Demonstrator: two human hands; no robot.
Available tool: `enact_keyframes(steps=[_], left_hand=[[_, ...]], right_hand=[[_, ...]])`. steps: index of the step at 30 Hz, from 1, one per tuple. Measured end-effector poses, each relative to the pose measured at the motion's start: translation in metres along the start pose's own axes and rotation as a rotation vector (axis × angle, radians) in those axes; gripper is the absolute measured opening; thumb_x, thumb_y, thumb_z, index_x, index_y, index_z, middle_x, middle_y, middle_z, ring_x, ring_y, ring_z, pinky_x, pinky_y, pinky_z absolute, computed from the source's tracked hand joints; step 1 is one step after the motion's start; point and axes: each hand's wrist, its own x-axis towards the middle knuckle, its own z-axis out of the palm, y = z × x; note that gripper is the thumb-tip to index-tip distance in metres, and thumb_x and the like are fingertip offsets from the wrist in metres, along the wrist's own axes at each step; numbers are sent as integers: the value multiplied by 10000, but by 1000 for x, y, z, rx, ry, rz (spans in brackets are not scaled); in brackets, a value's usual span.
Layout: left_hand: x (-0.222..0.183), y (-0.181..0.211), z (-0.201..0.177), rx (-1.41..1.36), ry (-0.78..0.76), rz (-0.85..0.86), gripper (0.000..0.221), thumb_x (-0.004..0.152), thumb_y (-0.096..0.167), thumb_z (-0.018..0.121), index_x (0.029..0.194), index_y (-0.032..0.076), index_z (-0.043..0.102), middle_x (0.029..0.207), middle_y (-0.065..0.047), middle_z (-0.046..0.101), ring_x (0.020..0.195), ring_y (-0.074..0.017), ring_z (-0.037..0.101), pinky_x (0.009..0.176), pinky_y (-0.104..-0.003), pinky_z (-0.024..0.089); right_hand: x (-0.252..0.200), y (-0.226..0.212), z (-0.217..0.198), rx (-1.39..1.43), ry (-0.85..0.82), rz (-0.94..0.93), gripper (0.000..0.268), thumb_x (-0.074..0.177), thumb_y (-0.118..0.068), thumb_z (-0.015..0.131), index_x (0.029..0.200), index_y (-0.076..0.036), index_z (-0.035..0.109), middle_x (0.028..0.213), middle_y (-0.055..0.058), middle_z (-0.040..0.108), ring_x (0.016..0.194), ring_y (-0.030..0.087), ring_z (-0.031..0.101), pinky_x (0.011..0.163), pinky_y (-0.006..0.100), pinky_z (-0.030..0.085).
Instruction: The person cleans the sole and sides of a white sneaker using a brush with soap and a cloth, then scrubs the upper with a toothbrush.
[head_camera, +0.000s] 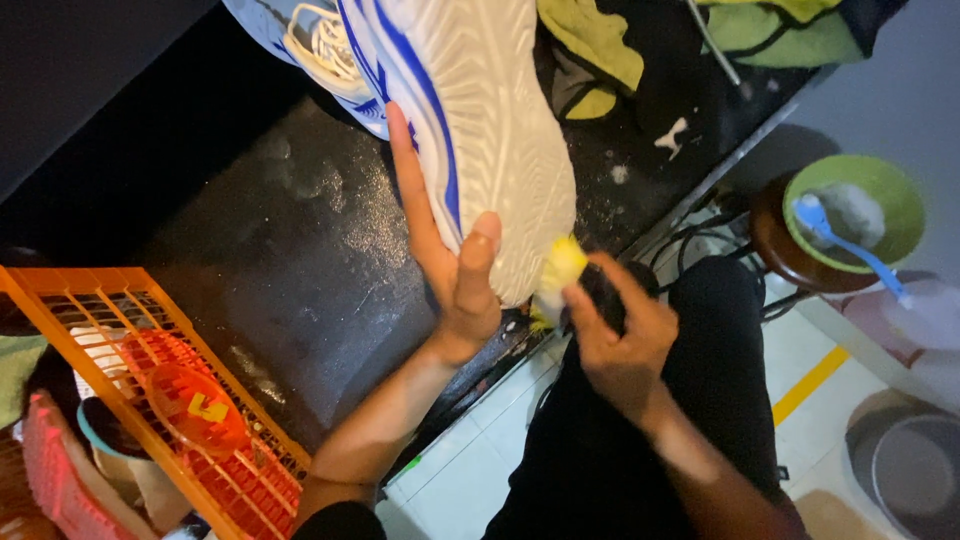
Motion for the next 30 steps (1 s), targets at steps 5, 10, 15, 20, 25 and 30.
enact_keyframes(steps=[5,10,15,20,25,30], left_hand=[[-9,-3,7,36,-28,-31,815,874,370,528,1510,110,89,1577,-103,96,1473,-234,80,1252,-425,39],[-1,4,6,37,-28,34,826,870,380,546,1517,130,97,1584,-111,80,1481,-277,83,1263,-460,27],[-7,-9,6,72,-31,-32,799,877,397,521,1509,127,113,1574,-85,92,1461,-215,63,1226,-409,13],[-11,-8,10,64,-41,-57,796,858,375,545,1504,120,158,1570,-75,120,1459,-197,79,1230,-393,26],[2,-12,-3,11,-14,-90,758,892,334,489,1498,117,90,1553,-119,125,1443,-248,116,1215,-431,53],[-3,-7,9,49,-31,-66,784,887,377,520,1518,150,113,1587,-53,83,1480,-197,53,1243,-392,29]], right_hand=[[42,-16,-25,-56,48,-110,290,854,-35,598,1086,134,557,901,284,629,748,396,645,555,429,512],[21,-16,-10,-74,28,-124,270,836,-15,613,1060,128,565,898,290,635,731,422,644,526,441,511],[41,-28,-22,-117,65,-117,285,835,-80,625,1063,89,593,935,259,648,790,417,645,550,427,501],[37,-24,-19,-178,92,-72,303,844,-99,644,1082,81,592,983,240,641,865,387,629,631,454,496],[42,-17,-18,-203,54,-115,290,829,-72,649,1067,83,590,958,255,638,837,424,625,593,480,491],[53,-35,-27,-36,46,-84,294,843,-31,596,1090,124,561,926,271,641,778,360,657,602,427,514]])
